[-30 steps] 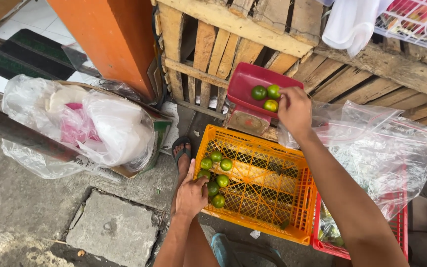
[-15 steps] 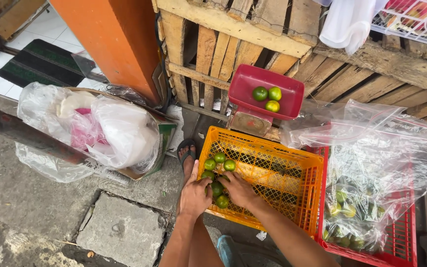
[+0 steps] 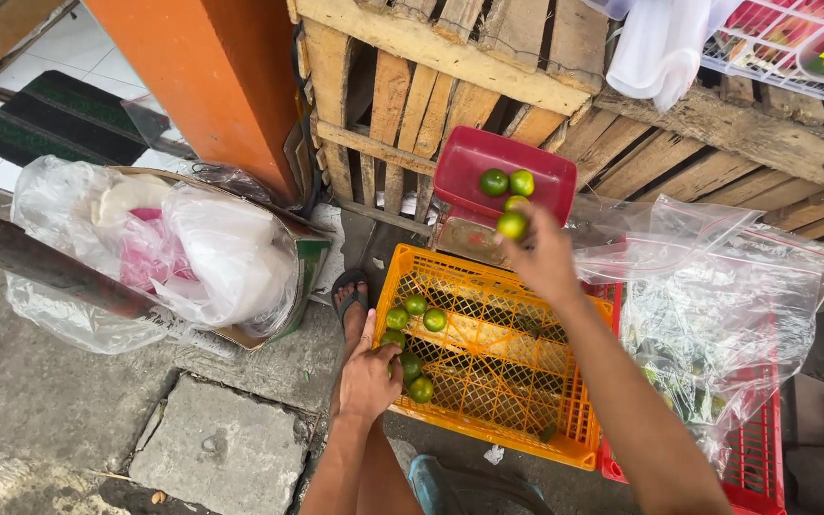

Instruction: The person is selecting limes from a crate, putting them into plastic bags, and weighing them on a scale.

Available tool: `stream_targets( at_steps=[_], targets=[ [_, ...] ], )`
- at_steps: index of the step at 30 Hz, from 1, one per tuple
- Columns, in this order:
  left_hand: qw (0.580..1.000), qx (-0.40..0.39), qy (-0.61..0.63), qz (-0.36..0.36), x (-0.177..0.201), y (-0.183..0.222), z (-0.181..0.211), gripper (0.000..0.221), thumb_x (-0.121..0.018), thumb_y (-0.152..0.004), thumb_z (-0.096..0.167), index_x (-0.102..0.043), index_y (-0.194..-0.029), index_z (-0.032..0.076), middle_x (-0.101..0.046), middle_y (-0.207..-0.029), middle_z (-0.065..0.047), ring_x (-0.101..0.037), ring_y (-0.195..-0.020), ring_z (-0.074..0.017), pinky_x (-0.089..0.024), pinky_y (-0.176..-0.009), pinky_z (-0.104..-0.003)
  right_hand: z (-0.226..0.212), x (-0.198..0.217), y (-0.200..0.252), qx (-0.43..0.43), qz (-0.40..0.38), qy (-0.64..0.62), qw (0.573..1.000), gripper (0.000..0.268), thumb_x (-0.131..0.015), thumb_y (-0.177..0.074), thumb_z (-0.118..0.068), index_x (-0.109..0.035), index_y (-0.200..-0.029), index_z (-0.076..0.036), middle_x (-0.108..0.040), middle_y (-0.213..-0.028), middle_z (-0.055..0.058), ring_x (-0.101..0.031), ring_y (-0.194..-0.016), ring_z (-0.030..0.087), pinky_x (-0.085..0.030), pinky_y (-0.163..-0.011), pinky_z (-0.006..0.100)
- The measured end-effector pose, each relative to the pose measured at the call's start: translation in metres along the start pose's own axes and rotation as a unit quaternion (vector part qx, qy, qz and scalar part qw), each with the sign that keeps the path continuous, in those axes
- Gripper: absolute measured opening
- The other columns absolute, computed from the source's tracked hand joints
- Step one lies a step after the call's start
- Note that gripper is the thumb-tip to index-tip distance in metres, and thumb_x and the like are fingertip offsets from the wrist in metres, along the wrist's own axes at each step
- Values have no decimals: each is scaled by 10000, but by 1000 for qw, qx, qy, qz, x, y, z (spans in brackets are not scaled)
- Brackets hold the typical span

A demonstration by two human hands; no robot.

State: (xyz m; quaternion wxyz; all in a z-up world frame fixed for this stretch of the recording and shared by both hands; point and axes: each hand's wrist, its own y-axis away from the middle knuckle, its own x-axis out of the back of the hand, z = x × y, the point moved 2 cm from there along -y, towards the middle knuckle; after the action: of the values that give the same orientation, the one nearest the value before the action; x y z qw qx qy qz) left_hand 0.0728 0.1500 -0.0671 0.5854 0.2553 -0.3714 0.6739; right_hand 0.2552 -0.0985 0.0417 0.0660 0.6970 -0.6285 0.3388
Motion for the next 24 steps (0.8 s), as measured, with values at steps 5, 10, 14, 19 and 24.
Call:
stream_targets(
  at_steps=[5,10,14,19,24],
  targets=[
    [1000,-8,-7,-2,-2,3,0,188,-649,-865,108,-810,-961,88,-727,-1266,-143,-424,-1476,-192,-668,-824,-370,51,19,-61,-26,43,82,995,517,-819,-885,-97,-559,-1324,-8,-678,-1174,227,-721,-960,371,-599,-766,427],
    [1000,-8,-9,0,-7,1,-8,187,-646,-865,117,-808,-954,92,-732,-1256,-141,-418,-1480,-190,-666,-828,-368,44,20,-77,-83,59,74,992,528,-801,-915,-164,-502,-1340,-71,-650,-1243,160,-733,-907,291,-598,-783,394],
    [1000,-6,-5,-2,0,1,-3,191,-640,-870,111,-809,-959,94,-715,-1285,-147,-483,-1432,-205,-667,-823,-377,53,8,-80,-18,77,84,993,485,-849,-866,-141,-566,-1248,-44,-680,-1161,171,-725,-820,297,-575,-694,399],
    [1000,11,4,-1,-2,2,-5,199,-633,-869,120,-808,-963,111,-685,-1341,-131,-512,-1405,-198,-666,-834,-371,50,4,-76,32,144,114,982,305,-812,-874,-41,-661,-1137,-56,-610,-1080,102,-700,-823,270,-581,-659,354],
    [1000,6,1,2,-4,1,-5,198,-644,-862,118,-810,-969,107,-650,-1395,-132,-575,-1342,-208,-666,-833,-380,53,-7,-63,168,170,67,969,243,-746,-849,107,-735,-1012,-73,-629,-1007,71,-671,-776,242,-586,-652,322]
  ],
)
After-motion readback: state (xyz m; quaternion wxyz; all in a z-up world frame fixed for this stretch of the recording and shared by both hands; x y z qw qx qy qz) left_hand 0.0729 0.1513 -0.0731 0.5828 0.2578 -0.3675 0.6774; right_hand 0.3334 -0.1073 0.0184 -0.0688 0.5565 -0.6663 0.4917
